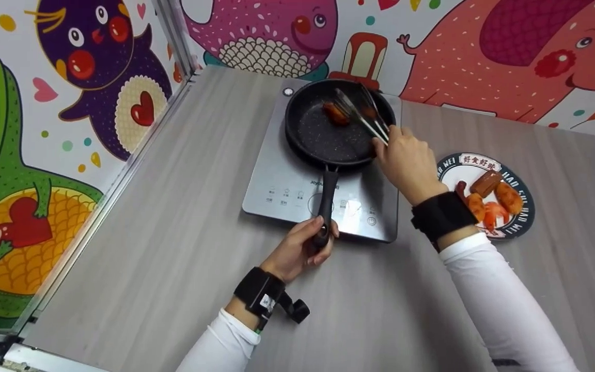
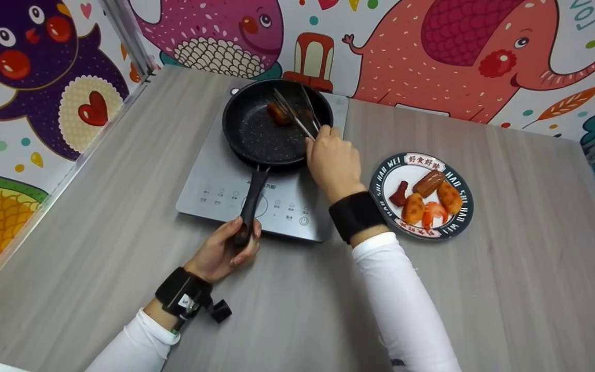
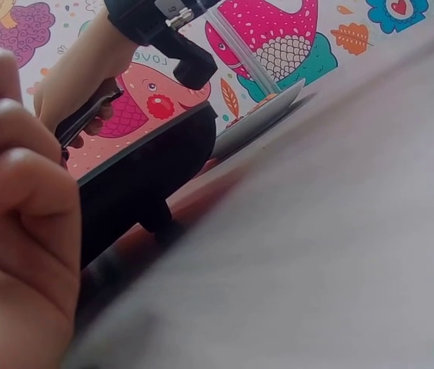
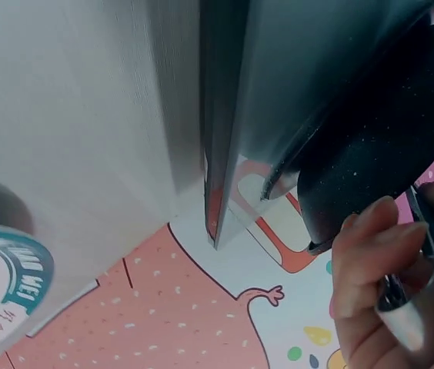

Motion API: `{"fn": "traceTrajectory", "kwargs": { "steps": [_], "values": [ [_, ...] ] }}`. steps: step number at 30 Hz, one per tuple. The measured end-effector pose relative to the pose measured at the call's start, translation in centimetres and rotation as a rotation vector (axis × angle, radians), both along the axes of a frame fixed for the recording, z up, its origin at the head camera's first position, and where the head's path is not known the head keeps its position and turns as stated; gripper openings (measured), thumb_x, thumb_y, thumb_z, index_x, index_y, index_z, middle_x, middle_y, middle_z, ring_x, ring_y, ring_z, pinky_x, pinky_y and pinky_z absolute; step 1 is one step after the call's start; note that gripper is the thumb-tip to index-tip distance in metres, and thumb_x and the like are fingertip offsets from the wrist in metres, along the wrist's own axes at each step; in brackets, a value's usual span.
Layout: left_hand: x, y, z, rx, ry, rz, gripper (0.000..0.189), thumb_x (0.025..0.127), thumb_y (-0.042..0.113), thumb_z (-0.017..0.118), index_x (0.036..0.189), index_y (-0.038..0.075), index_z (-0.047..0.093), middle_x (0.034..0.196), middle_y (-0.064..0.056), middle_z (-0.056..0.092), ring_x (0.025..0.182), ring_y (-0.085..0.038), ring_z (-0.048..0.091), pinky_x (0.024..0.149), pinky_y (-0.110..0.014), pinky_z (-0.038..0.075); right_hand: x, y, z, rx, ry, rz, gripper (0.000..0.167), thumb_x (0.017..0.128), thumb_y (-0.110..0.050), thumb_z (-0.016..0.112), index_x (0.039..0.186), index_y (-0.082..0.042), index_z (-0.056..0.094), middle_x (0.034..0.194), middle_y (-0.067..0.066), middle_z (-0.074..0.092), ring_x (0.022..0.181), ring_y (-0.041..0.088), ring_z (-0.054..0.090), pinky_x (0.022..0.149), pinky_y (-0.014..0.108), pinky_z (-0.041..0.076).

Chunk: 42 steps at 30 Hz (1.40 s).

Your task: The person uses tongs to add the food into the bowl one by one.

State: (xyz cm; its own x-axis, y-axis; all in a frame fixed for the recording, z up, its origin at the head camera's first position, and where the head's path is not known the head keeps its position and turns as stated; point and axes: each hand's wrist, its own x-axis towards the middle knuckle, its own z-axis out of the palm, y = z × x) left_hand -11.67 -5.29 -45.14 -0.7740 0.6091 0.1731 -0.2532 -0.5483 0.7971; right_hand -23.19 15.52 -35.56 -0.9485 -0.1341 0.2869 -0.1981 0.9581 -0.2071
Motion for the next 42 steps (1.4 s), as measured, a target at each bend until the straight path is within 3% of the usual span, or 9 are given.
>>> {"fn": "traceTrajectory", "kwargs": {
  "steps": [10,17,20,24,30,36,42],
  "values": [
    [0.1,0.0,-0.1,-0.005,-0.01,0.008,0.036,0.093,0.039,0.039,0.096,0.006,0.052,0.054,0.001,0.044,0.044,-0.01,0.035,0.042,-0.022,0.026,1.3,0.8,-0.4,-0.237,-0.04,-0.024,0.045,0.089,-0.042,0.044,0.111,-0.004,0.049,0.087,0.014,0.056,0.076,0.033,0.053,0.065,0.047,0.04],
    [0.0,0.0,-0.1,0.0,0.0,0.009,0.034,0.094,0.037,0.038,0.096,0.006,0.052,0.054,0.001,0.044,0.044,-0.01,0.034,0.042,-0.022,0.025,3.2,1.4,-0.7,-0.397,-0.089,-0.059,0.045,0.085,-0.047,0.05,0.108,-0.009,0.052,0.084,0.008,0.059,0.072,0.025,0.053,0.064,0.038,0.04],
    [0.0,-0.1,-0.1,0.0,0.0,0.014,0.033,0.095,0.035,0.037,0.096,0.005,0.052,0.054,0.001,0.043,0.044,-0.01,0.034,0.042,-0.022,0.025,4.2,1.5,-1.2,-0.602,-0.158,-0.028,0.044,0.086,-0.046,0.05,0.112,-0.01,0.052,0.083,0.011,0.058,0.065,0.025,0.054,0.056,0.034,0.044],
    [0.0,-0.3,0.0,0.005,-0.008,0.003,0.034,0.095,0.035,0.037,0.097,0.005,0.051,0.055,0.001,0.044,0.044,-0.011,0.034,0.042,-0.022,0.026,5.3,1.5,-2.1,-1.004,-0.27,0.012,0.04,0.089,-0.036,0.051,0.115,-0.006,0.048,0.085,0.018,0.055,0.057,0.025,0.053,0.044,0.032,0.046],
    [0.1,-0.2,0.1,0.011,-0.008,-0.017,0.035,0.095,0.036,0.037,0.098,0.004,0.051,0.056,0.001,0.045,0.045,-0.011,0.034,0.043,-0.022,0.026,6.8,1.9,-3.5,-1.46,-0.277,0.098,0.024,0.091,-0.017,0.048,0.109,-0.001,0.045,0.082,0.016,0.057,0.055,0.018,0.052,0.045,0.028,0.045],
    [0.1,-0.2,0.0,0.007,-0.007,-0.015,0.035,0.096,0.034,0.035,0.098,0.004,0.051,0.056,0.001,0.045,0.046,-0.012,0.034,0.044,-0.022,0.027,8.0,2.5,-4.0,-1.734,-0.287,0.225,0.025,0.093,-0.012,0.035,0.115,-0.001,0.038,0.079,0.012,0.053,0.054,0.017,0.049,0.044,0.025,0.043],
    [0.2,-0.3,0.0,0.014,-0.01,-0.014,0.034,0.096,0.034,0.035,0.098,0.004,0.052,0.056,0.0,0.045,0.046,-0.011,0.034,0.044,-0.023,0.027,8.5,3.5,-4.3,-1.902,-0.305,0.251,0.036,0.095,-0.026,0.027,0.124,-0.005,0.032,0.075,0.007,0.047,0.05,0.013,0.042,0.038,0.022,0.035]
  ]
}}
